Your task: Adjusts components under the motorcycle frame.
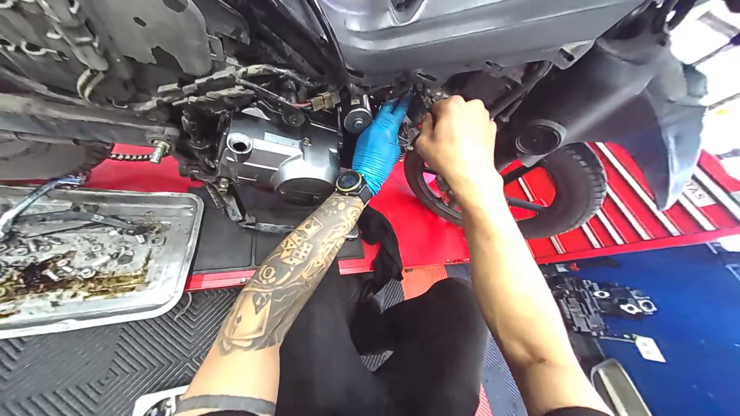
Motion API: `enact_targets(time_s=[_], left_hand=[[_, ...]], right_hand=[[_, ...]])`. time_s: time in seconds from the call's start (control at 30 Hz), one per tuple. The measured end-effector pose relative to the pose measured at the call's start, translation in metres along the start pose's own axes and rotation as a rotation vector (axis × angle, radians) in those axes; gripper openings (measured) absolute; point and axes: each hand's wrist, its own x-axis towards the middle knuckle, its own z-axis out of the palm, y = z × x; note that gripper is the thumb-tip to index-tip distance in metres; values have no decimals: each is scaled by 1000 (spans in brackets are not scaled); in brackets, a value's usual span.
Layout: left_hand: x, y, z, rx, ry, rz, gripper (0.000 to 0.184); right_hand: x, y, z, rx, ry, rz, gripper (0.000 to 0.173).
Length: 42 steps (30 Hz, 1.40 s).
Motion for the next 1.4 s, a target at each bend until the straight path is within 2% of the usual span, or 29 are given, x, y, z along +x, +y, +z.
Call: enact_targets(time_s=[0.13, 0.27, 0.33, 0.43, 0.53, 0.63, 0.77, 1.0, 1.1, 1.2, 1.27, 1.4], left_hand=[[0, -1, 0, -4, -18, -13, 59], [0, 1, -2, -23, -27, 10, 54], [0, 2, -4, -8, -36, -3, 56], [-2, 1, -2, 0, -16, -6, 62], [1, 0, -1, -9, 7, 14, 63], [-2, 0, -3, -10, -30, 1, 66], [0, 0, -2, -17, -21, -7, 62], [0, 0, -3, 17, -44, -18, 61], [-1, -1, -1, -2, -22, -12, 59], [-1, 0, -3, -21, -29, 10, 58], [-1, 1, -5, -21, -31, 14, 58], [-1, 2, -3, -12, -30, -14, 59]], right_hand=[[0, -12, 11, -18, -3, 43, 27], [15, -1, 63, 158, -70, 39, 30], [16, 5, 73, 175, -87, 1, 30], [-9, 10, 67, 48, -118, -58, 27], [-28, 13, 50, -14, 21, -77, 32], [-21, 11, 30, -27, 69, -57, 35], [-2, 0, 7, -37, -1, -53, 31], [8, -16, -6, 1, -14, 31, 25], [5, -18, 5, 12, -39, 77, 27], [13, -13, 38, 57, -111, 108, 32], [21, -6, 57, 115, -136, 75, 33], [9, 5, 60, 97, -163, -12, 31]])
